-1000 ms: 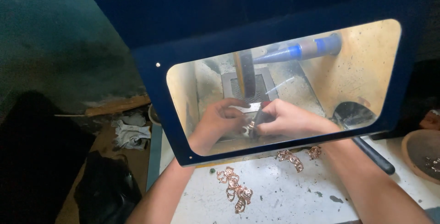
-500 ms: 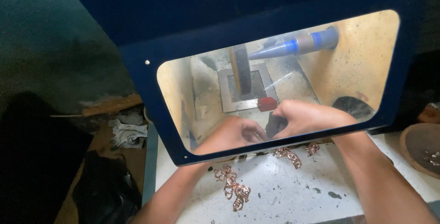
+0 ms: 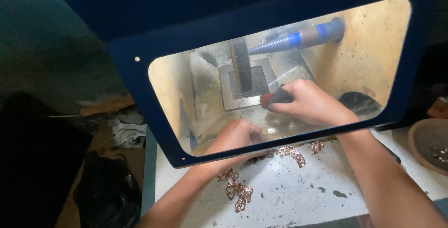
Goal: Polishing small metal jewelry components using a bench-top polishing machine.
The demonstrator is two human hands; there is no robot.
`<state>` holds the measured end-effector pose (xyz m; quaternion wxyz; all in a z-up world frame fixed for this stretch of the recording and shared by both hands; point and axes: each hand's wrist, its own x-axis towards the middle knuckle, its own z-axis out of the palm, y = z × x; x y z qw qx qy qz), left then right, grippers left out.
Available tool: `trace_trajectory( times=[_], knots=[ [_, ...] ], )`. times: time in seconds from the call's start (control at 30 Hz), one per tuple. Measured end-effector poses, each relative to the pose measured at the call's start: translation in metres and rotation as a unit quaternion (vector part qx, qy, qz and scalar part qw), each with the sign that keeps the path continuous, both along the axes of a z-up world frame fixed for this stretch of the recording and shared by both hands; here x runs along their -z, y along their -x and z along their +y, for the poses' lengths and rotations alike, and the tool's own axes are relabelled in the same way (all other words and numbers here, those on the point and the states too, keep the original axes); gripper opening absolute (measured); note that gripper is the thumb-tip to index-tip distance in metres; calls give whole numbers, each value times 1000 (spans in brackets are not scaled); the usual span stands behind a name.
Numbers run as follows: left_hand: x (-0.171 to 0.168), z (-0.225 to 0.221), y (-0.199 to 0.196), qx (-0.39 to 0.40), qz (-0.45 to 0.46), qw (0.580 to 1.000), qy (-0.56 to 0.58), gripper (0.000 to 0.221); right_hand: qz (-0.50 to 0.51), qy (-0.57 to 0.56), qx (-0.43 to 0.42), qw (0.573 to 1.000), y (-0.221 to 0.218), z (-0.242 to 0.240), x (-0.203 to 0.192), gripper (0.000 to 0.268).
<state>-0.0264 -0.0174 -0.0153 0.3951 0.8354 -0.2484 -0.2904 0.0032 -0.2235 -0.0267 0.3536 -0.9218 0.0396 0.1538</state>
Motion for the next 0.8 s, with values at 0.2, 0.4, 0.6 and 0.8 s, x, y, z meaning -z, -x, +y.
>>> trace_trajectory(
  times=[0.2,0.4,0.6,0.8],
  knots=[
    [27,0,-21,-60,-38,997,-2,22,-62,-5,12,998,3,1,4,27],
    [65,21,-61,-226,-128,964,63,27,-90,-9,-15,996,6,12,-1,27],
    [92,25,-81,-245,-158,950,111,32,-127,-27,-80,988,5,21,2,28],
    [99,27,-83,-278,-81,946,147,31,-158,-45,-83,983,3,24,11,28]
  ],
)
